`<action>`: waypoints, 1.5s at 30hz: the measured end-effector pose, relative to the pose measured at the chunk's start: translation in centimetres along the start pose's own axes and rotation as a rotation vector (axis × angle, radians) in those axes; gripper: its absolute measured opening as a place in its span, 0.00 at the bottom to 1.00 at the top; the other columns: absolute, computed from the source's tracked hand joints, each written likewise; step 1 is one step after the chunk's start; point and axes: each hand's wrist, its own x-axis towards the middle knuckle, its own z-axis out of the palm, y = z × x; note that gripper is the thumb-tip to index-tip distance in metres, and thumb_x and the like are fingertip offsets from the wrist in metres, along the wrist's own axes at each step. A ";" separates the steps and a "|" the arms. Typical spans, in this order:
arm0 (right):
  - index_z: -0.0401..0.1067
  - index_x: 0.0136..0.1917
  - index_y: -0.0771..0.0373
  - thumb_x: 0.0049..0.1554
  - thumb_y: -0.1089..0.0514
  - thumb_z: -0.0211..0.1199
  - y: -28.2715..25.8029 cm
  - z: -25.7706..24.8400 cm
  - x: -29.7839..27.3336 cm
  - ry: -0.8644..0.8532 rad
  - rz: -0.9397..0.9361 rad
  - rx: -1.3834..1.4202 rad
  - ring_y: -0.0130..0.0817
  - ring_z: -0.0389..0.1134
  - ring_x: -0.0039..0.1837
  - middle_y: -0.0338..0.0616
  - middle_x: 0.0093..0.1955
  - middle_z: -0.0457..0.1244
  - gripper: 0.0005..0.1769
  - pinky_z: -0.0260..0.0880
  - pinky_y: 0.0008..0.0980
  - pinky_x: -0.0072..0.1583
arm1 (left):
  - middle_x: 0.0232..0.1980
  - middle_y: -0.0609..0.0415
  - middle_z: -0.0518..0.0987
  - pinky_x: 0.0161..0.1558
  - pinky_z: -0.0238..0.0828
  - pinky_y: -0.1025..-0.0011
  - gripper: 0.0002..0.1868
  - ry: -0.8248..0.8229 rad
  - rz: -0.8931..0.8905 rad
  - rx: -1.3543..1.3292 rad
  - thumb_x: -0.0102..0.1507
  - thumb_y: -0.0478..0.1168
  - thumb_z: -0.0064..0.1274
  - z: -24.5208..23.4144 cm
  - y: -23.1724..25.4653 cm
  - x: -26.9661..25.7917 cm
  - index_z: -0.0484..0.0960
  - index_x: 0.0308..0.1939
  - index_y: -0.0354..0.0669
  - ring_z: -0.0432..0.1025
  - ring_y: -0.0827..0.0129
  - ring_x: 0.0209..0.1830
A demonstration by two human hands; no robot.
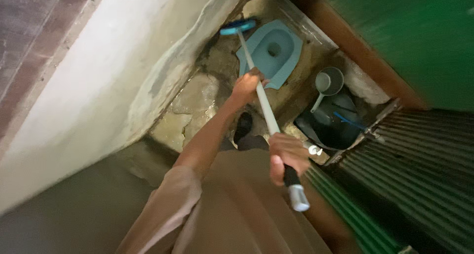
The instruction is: The person scrubs the floor and the edges of a squat toilet using a long-handled brush.
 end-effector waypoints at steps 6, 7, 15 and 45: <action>0.53 0.23 0.63 0.59 0.65 0.53 1.0 -0.2 -0.1 -0.017 0.043 -0.026 0.35 0.51 0.22 0.42 0.20 0.51 0.24 0.54 0.38 0.29 | 0.41 0.42 0.80 0.49 0.73 0.50 0.15 0.061 -0.009 -0.042 0.67 0.47 0.57 -1.1 1.1 0.9 0.85 0.36 0.37 0.76 0.44 0.44; 0.53 0.23 0.62 0.59 0.64 0.52 0.9 -0.5 0.1 -0.024 0.047 -0.018 0.35 0.51 0.22 0.41 0.20 0.51 0.24 0.55 0.38 0.29 | 0.41 0.41 0.80 0.48 0.73 0.49 0.17 0.055 -0.048 -0.028 0.67 0.48 0.56 -1.4 1.7 0.7 0.84 0.36 0.36 0.76 0.44 0.44; 0.52 0.23 0.63 0.58 0.68 0.50 -0.4 -2.6 3.0 -0.104 0.086 0.114 0.33 0.49 0.22 0.41 0.20 0.51 0.23 0.50 0.36 0.29 | 0.39 0.44 0.81 0.46 0.74 0.51 0.18 0.108 -0.138 0.071 0.68 0.51 0.53 -3.5 4.8 -0.8 0.84 0.34 0.40 0.76 0.46 0.43; 0.53 0.22 0.64 0.56 0.68 0.52 0.2 -2.9 2.5 -0.092 0.020 0.139 0.33 0.51 0.22 0.41 0.21 0.51 0.22 0.51 0.36 0.29 | 0.46 0.40 0.81 0.50 0.75 0.52 0.18 0.105 -0.153 -0.011 0.66 0.50 0.52 -1.4 4.1 0.4 0.86 0.37 0.39 0.78 0.43 0.44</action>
